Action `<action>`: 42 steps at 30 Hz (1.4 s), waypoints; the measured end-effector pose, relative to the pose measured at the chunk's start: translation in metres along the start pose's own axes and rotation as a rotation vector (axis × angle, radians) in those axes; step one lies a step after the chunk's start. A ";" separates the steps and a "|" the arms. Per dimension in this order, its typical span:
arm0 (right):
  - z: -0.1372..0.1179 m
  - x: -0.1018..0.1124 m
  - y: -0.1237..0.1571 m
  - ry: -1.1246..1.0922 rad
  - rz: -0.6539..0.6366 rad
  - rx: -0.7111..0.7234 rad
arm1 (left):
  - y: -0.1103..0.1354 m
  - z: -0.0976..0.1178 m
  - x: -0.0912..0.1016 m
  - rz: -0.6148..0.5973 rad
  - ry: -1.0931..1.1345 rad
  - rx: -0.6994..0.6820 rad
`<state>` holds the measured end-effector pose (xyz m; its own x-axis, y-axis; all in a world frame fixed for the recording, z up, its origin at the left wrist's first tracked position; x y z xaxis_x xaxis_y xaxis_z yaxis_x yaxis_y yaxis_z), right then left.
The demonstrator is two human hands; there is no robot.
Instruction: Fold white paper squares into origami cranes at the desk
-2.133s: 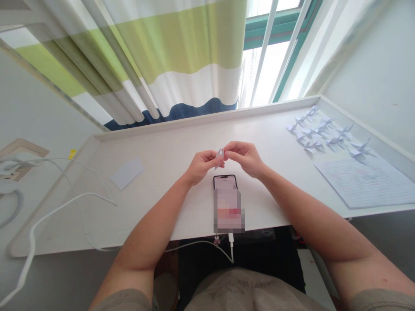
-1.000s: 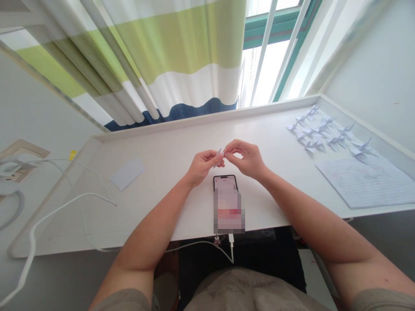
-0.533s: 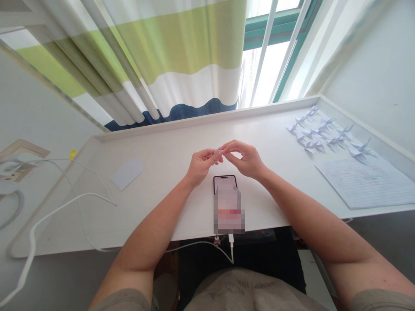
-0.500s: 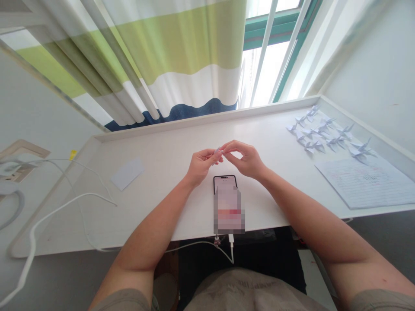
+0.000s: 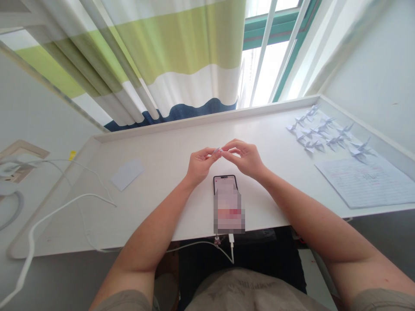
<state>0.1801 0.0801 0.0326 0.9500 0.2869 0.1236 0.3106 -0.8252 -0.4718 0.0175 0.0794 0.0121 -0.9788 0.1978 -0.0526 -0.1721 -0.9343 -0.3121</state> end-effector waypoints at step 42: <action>0.006 -0.005 0.000 -0.061 -0.097 -0.120 | 0.000 0.003 0.000 -0.014 0.027 0.000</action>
<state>0.1751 0.0819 0.0264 0.9125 0.3943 0.1092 0.4064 -0.8430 -0.3524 0.0177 0.0783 0.0148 -0.9728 0.2194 -0.0741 -0.1862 -0.9313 -0.3132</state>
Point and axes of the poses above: each hand's wrist, its own y-axis away from the middle knuckle, its own x-axis out of the back of the hand, z = x × y, the point moved 8 cm from there along -y, towards the middle knuckle, and after that the axes turned 6 degrees about -z, right-handed, at the moved point
